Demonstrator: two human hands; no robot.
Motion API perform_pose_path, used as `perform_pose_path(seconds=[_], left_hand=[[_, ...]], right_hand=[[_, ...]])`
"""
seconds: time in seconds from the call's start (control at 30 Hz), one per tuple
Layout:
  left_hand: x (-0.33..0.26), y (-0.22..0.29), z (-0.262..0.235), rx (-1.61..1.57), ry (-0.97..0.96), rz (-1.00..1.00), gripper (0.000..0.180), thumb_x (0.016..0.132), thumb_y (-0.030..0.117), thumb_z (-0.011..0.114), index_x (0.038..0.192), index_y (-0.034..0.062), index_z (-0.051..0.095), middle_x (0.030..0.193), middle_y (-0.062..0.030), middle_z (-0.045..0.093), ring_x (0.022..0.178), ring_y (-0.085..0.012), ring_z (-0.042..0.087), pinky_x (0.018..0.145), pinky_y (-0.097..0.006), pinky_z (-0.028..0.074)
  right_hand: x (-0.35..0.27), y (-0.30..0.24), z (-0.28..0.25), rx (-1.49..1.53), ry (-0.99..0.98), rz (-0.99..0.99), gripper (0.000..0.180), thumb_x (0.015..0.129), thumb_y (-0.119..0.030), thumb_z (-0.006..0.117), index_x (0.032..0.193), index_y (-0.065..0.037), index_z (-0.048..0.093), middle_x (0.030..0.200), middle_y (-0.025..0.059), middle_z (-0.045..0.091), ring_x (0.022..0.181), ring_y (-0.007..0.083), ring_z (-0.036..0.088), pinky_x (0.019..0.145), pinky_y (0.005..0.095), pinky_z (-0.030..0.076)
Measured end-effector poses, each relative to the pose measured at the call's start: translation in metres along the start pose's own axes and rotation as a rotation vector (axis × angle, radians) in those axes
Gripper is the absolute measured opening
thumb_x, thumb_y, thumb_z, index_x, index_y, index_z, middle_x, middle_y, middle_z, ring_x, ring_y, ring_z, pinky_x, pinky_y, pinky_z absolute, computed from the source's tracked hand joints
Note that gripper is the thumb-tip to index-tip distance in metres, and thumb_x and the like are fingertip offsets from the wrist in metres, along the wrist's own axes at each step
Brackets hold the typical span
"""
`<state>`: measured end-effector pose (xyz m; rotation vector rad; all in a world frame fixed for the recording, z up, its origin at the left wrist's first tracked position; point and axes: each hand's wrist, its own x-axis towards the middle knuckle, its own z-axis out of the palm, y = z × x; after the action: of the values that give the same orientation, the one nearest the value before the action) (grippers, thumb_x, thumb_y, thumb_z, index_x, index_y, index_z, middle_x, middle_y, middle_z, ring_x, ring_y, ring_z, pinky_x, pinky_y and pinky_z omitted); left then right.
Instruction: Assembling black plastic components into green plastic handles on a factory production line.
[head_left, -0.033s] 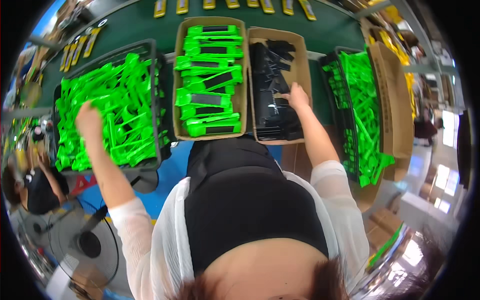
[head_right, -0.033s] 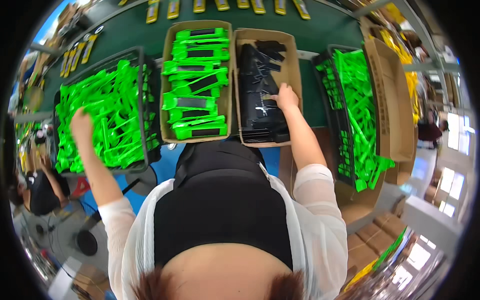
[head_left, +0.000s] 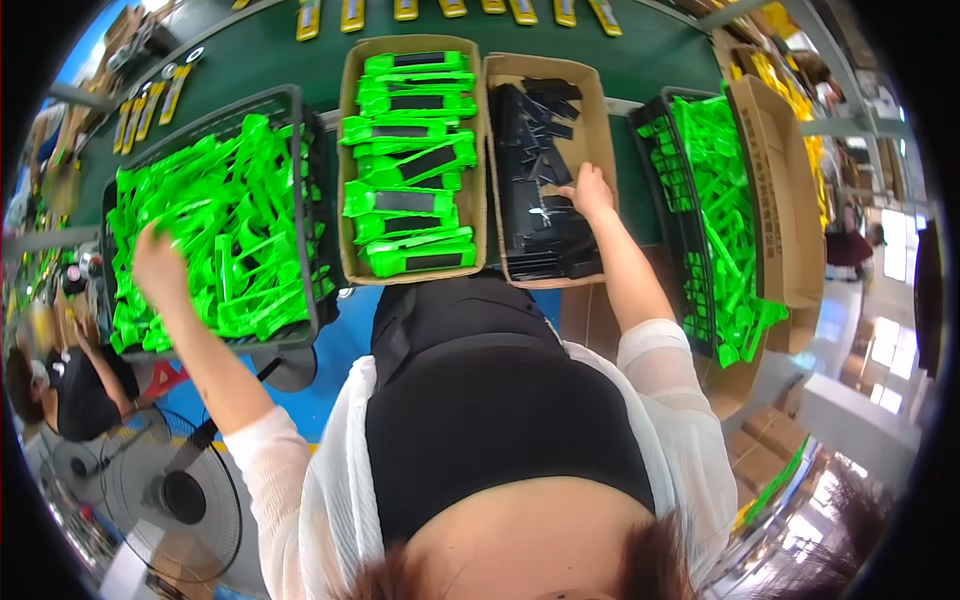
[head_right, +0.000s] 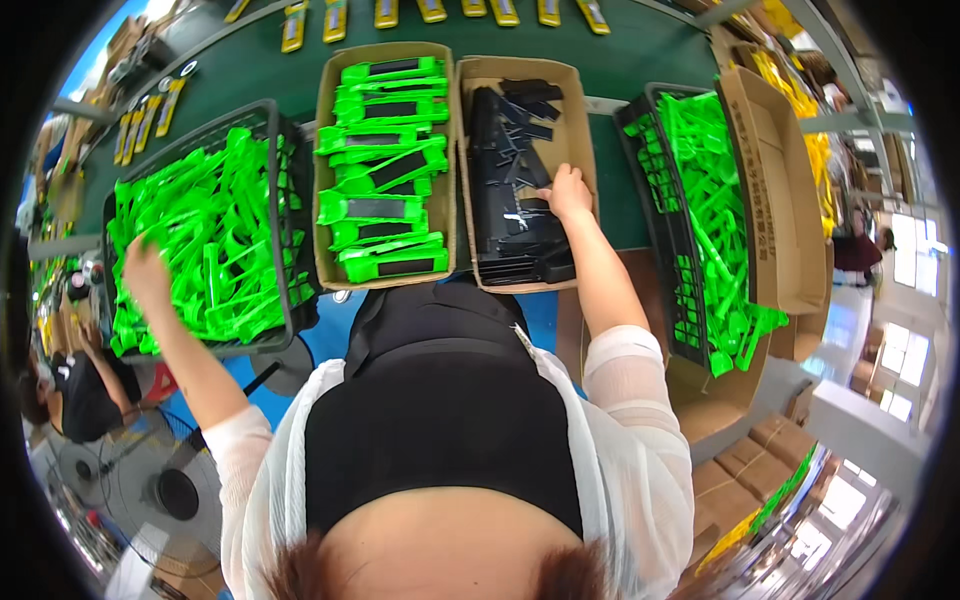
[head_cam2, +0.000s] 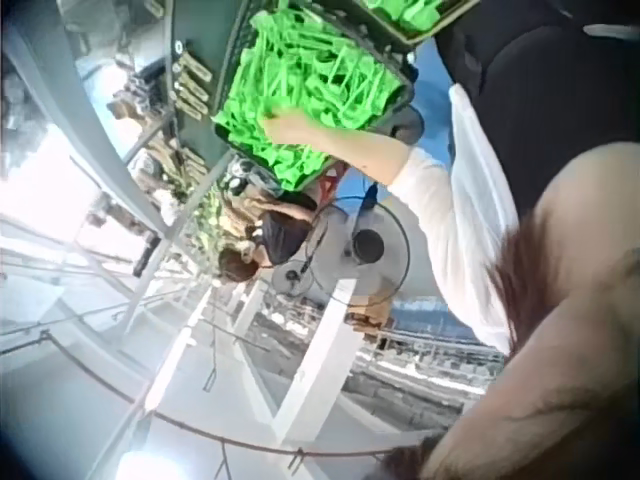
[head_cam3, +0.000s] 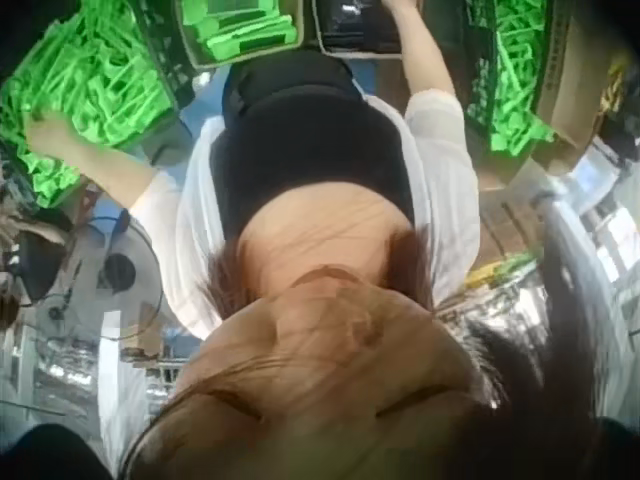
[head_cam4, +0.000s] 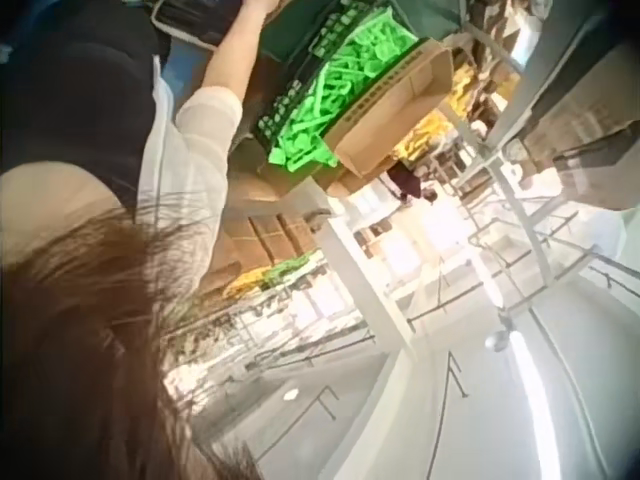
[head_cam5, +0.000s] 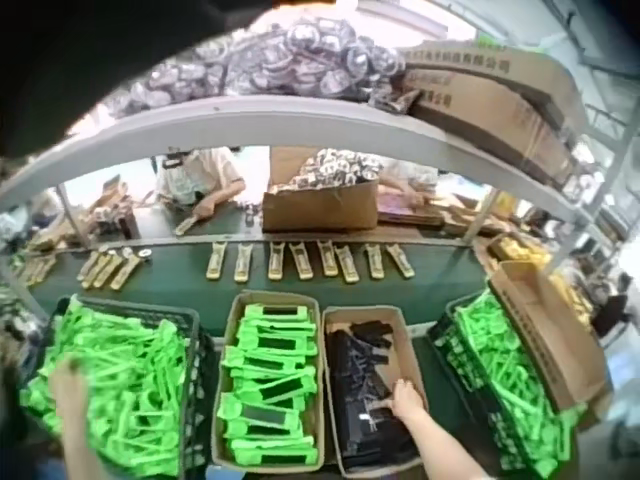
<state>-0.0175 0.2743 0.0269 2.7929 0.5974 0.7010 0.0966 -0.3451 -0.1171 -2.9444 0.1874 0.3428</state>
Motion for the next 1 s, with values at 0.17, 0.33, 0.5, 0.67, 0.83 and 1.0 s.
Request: perform_pose_path(seconds=[0.17, 0.33, 0.5, 0.67, 0.83, 1.0], left_hand=[[-0.04, 0.056, -0.009, -1.335, 0.06, -0.543, 0.03, 0.084, 0.005, 0.056, 0.112, -0.0023, 0.05, 0.1, -0.0104, 0.059, 0.085, -0.0198, 0.059, 0.074, -0.029, 0.051], [-0.098, 0.145, 0.048, -1.758, -0.5, -0.777, 0.03, 0.083, 0.01, 0.058, 0.111, -0.0008, 0.05, 0.098, -0.0088, 0.058, 0.081, -0.0174, 0.059, 0.073, -0.029, 0.052], [-0.111, 0.203, 0.048, -1.671, -0.67, -0.82, 0.032, 0.082, 0.011, 0.06, 0.111, -0.0007, 0.051, 0.089, -0.0057, 0.059, 0.075, -0.0137, 0.058, 0.066, -0.025, 0.051], [-0.106, 0.213, 0.05, -1.803, -0.734, -0.815, 0.028, 0.084, 0.015, 0.059, 0.107, 0.0006, 0.052, 0.089, -0.0053, 0.059, 0.074, -0.0138, 0.059, 0.065, -0.025, 0.051], [-0.114, 0.241, 0.042, -1.702, -0.84, -0.77, 0.031, 0.087, 0.021, 0.054, 0.108, -0.002, 0.051, 0.086, -0.0083, 0.059, 0.074, -0.0181, 0.059, 0.067, -0.03, 0.049], [-0.11, 0.257, 0.041, -1.446, -0.961, -0.53, 0.024, 0.084, 0.008, 0.056, 0.106, -0.0018, 0.057, 0.088, -0.0063, 0.059, 0.066, -0.0127, 0.059, 0.056, -0.025, 0.045]], right_hand=[[0.002, 0.021, -0.005, 0.154, -0.113, 0.014, 0.051, 0.066, -0.022, 0.073, 0.103, 0.001, 0.047, 0.104, 0.0203, 0.051, 0.103, 0.0363, 0.05, 0.084, 0.041, 0.043], [0.009, 0.035, 0.006, -0.006, 0.043, -0.077, 0.027, 0.071, -0.018, 0.067, 0.089, -0.001, 0.055, 0.092, 0.0184, 0.056, 0.095, 0.0342, 0.054, 0.079, 0.0393, 0.044], [0.012, 0.008, -0.011, 0.222, 0.009, 0.073, 0.041, 0.075, -0.031, 0.064, 0.095, 0.002, 0.053, 0.096, 0.0243, 0.059, 0.092, 0.0378, 0.056, 0.08, 0.0416, 0.045], [0.014, -0.001, 0.003, 0.242, -0.074, 0.215, 0.045, 0.069, -0.038, 0.069, 0.09, 0.0, 0.058, 0.09, 0.0213, 0.061, 0.091, 0.0344, 0.058, 0.079, 0.0396, 0.046], [-0.031, -0.01, -0.038, 1.136, -0.132, -0.006, 0.017, 0.087, -0.019, 0.054, 0.09, -0.004, 0.049, 0.073, 0.005, 0.059, 0.063, 0.0118, 0.059, 0.045, 0.0196, 0.046], [-0.097, -0.072, -0.127, 1.185, -0.391, -0.253, 0.013, 0.082, -0.01, 0.061, 0.078, -0.002, 0.051, 0.059, 0.0027, 0.056, 0.042, 0.0035, 0.047, 0.036, 0.0159, 0.034]])
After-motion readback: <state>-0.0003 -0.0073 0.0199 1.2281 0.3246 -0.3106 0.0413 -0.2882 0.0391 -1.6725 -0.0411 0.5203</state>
